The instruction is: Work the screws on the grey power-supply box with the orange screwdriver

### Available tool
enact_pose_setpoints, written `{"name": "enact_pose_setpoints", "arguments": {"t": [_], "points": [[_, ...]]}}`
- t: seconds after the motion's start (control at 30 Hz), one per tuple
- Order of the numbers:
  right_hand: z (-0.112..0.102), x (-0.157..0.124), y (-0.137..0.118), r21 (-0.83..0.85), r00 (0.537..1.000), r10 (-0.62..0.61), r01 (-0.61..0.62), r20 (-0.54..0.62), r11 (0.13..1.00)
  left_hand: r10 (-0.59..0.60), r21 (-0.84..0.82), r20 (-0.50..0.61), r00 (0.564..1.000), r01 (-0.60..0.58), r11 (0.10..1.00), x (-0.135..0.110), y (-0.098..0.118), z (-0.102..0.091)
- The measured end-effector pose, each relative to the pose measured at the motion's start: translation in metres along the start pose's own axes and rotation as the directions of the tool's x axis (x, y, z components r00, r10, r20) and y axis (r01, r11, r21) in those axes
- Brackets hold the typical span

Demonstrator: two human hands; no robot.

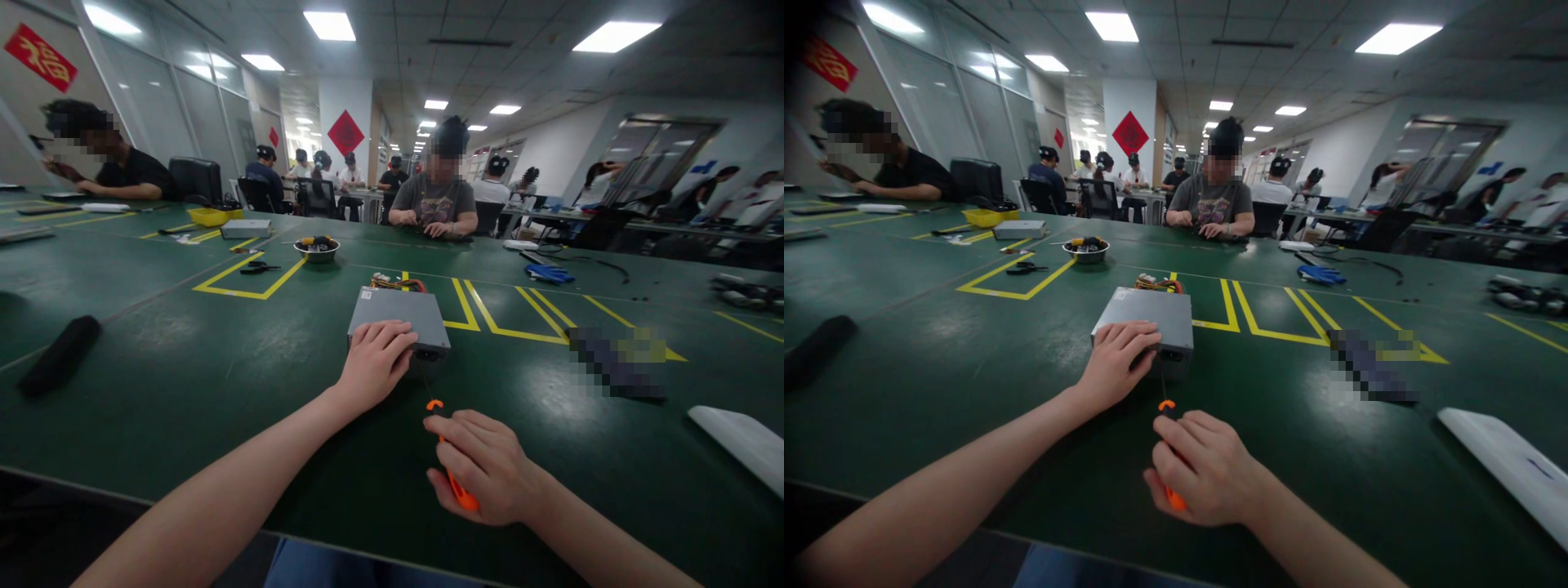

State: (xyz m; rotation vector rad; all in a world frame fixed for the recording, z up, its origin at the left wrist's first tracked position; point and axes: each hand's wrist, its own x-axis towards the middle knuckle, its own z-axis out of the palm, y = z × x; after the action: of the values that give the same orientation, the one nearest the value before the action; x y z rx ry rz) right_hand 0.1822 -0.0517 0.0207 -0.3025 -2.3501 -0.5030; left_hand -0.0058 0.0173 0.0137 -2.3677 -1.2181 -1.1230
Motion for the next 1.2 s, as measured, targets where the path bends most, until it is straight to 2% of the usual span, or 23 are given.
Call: {"name": "enact_pose_setpoints", "arguments": {"t": [0.1, 0.27, 0.43, 0.57, 0.73, 0.97, 1.1, 1.2], "points": [[0.001, -0.001, -0.002, 0.048, 1.000, -0.023, 0.023, 0.018, 0.999, 0.003, -0.002, 0.002, 1.000, -0.003, 1.000, 0.000, 0.000, 0.000], [0.002, 0.002, -0.006, 0.056, 0.991, -0.056, 0.050, 0.122, 0.997, 0.004, 0.003, 0.001, 1.000, -0.004, 1.000, 0.000, 0.000, 0.000], [0.004, 0.000, -0.006, 0.114, 0.998, 0.045, -0.040, -0.040, 0.993, 0.004, 0.013, -0.004, 1.000, -0.004, 1.000, 0.000, -0.001, 0.001], [0.005, -0.002, -0.006, 0.243, 0.992, 0.120, -0.108, -0.038, 0.964, 0.014, 0.003, -0.004, 1.000, -0.014, 1.000, -0.001, -0.002, 0.001], [0.003, 0.002, -0.005, 0.178, 0.999, 0.013, -0.022, 0.052, 0.984, 0.032, -0.001, -0.005, 0.999, -0.032, 0.999, 0.000, -0.004, 0.000], [0.012, -0.001, 0.000, 0.207, 0.997, 0.058, -0.046, -0.049, 0.977, 0.037, 0.008, 0.006, 0.999, -0.037, 0.999, 0.001, -0.011, 0.003], [0.014, -0.003, 0.003, 0.158, 0.991, 0.070, -0.051, -0.115, 0.986, 0.025, 0.019, 0.004, 1.000, -0.025, 1.000, 0.002, -0.014, 0.005], [0.010, -0.001, 0.004, 0.085, 0.995, 0.072, -0.066, -0.070, 0.994, 0.024, 0.027, 0.000, 1.000, -0.024, 0.999, 0.005, -0.017, 0.007]]}}
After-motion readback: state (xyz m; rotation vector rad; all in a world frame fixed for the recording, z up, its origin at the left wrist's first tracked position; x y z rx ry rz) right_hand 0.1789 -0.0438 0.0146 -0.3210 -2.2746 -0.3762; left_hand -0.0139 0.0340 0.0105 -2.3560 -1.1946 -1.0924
